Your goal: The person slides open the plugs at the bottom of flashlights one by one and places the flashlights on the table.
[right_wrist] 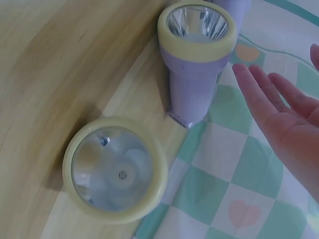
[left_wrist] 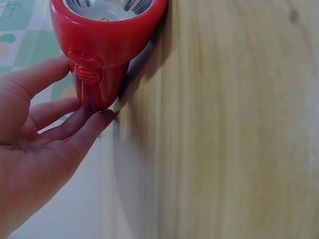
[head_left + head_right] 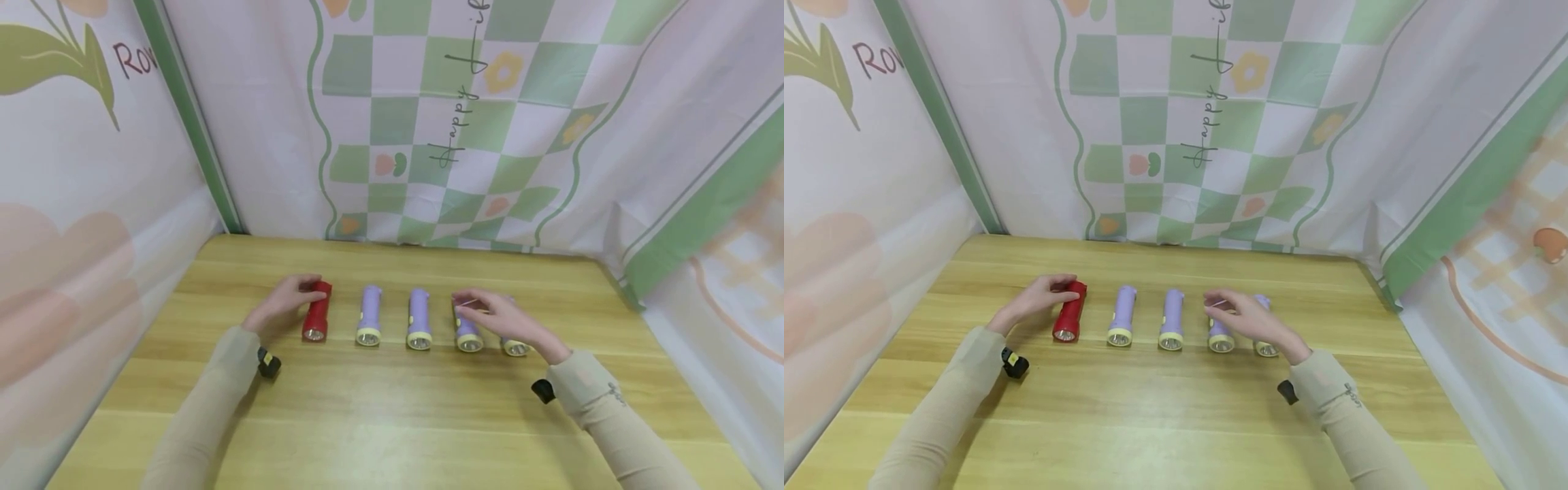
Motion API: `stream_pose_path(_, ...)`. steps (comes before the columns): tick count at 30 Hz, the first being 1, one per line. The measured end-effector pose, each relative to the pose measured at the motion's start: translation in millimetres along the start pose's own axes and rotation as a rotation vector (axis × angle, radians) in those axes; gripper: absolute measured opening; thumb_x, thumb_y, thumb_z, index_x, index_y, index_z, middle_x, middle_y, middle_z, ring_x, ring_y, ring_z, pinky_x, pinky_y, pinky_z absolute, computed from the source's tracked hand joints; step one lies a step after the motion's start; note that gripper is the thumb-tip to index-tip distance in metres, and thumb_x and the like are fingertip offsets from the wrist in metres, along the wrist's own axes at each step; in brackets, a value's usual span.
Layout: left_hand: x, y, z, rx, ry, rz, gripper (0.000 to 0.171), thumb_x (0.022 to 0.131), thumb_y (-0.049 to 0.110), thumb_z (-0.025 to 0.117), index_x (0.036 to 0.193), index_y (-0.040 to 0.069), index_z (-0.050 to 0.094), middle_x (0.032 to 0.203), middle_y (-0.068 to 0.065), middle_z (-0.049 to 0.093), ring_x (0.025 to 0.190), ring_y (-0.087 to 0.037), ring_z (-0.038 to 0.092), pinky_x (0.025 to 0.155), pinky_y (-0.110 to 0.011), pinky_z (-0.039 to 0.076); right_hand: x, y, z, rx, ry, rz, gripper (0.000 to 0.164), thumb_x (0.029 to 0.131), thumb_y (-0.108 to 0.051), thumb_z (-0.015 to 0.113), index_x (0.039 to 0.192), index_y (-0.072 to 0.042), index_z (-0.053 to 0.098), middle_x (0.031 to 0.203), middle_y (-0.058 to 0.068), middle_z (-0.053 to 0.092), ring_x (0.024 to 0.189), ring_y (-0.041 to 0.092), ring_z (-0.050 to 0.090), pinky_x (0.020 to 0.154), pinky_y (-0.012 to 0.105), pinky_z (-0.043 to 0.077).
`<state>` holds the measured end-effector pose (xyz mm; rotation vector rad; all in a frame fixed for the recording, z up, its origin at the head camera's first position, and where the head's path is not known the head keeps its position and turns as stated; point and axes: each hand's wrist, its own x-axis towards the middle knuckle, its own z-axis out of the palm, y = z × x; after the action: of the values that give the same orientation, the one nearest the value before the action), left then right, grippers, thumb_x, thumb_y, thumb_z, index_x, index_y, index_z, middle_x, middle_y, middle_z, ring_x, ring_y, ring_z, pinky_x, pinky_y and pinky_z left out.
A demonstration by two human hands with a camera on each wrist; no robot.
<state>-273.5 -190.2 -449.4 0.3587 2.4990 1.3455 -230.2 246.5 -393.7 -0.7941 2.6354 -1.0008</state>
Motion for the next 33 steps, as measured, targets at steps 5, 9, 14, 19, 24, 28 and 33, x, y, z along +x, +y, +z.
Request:
stream_pose_path(5,-1.1,1.9,-0.8,-0.013,-0.002,-0.008,0.064,0.097,0.024,0.062,0.148,-0.005,0.037,0.148,-0.028,0.046,0.137,-0.042,0.046,0.116,-0.053,0.038,2,-4,3,0.029,-0.019,0.004,0.042,0.103,-0.023,0.053,0.137,0.002,0.052,0.133,0.024,0.061,0.121,0.036,0.062,0.102,0.048,0.052)
stream_pose_path(9,-1.0,2.5,-0.1,-0.021,-0.01,-0.004,0.063,0.098,0.024,0.061,0.148,-0.006,0.036,0.147,-0.029,0.046,0.137,-0.043,0.046,0.116,-0.053,0.038,4,-8,6,0.035,-0.023,-0.005,0.042,0.103,-0.022,0.053,0.136,0.003,0.052,0.132,0.023,0.062,0.121,0.036,0.061,0.101,0.042,0.054)
stream_pose_path(14,-0.7,2.4,-0.2,-0.026,-0.015,0.0,0.064,0.098,0.023,0.061,0.147,-0.008,0.036,0.147,-0.031,0.046,0.136,-0.044,0.046,0.116,-0.052,0.039,8,-9,9,0.037,-0.022,-0.016,0.041,0.102,-0.023,0.054,0.136,0.002,0.054,0.132,0.021,0.063,0.12,0.034,0.062,0.1,0.034,0.054)
stream_pose_path(19,-1.4,2.1,-0.9,-0.01,-0.015,0.008,0.063,0.098,0.023,0.062,0.147,-0.009,0.037,0.147,-0.031,0.046,0.135,-0.044,0.047,0.116,-0.053,0.038,12,-11,11,0.035,-0.026,-0.034,0.041,0.102,-0.022,0.054,0.135,0.003,0.054,0.132,0.021,0.063,0.119,0.034,0.063,0.102,0.043,0.053)
stream_pose_path(24,-1.4,0.2,-1.6,0.005,-0.014,0.004,0.062,0.098,0.024,0.061,0.146,-0.007,0.038,0.146,-0.03,0.047,0.135,-0.043,0.047,0.116,-0.052,0.039,17,-16,13,0.039,-0.041,-0.032,0.042,0.103,-0.023,0.053,0.136,0.004,0.053,0.132,0.022,0.062,0.12,0.036,0.062,0.103,0.047,0.052)
stream_pose_path(28,-1.3,-0.5,-1.9,0.003,-0.012,-0.001,0.062,0.098,0.025,0.062,0.147,-0.006,0.039,0.146,-0.028,0.048,0.135,-0.042,0.048,0.116,-0.052,0.039,21,-19,14,0.037,-0.054,-0.04,0.043,0.103,-0.022,0.053,0.136,0.006,0.052,0.132,0.024,0.062,0.12,0.038,0.062,0.1,0.045,0.054)
stream_pose_path(33,-1.3,-1.1,-2.5,-0.006,-0.012,-0.001,0.062,0.098,0.025,0.062,0.147,-0.004,0.039,0.147,-0.027,0.048,0.136,-0.041,0.047,0.116,-0.051,0.039,25,-21,17,0.033,-0.059,-0.049,0.047,0.103,-0.027,0.053,0.137,0.005,0.051,0.133,0.023,0.062,0.121,0.037,0.061,0.1,0.044,0.054)
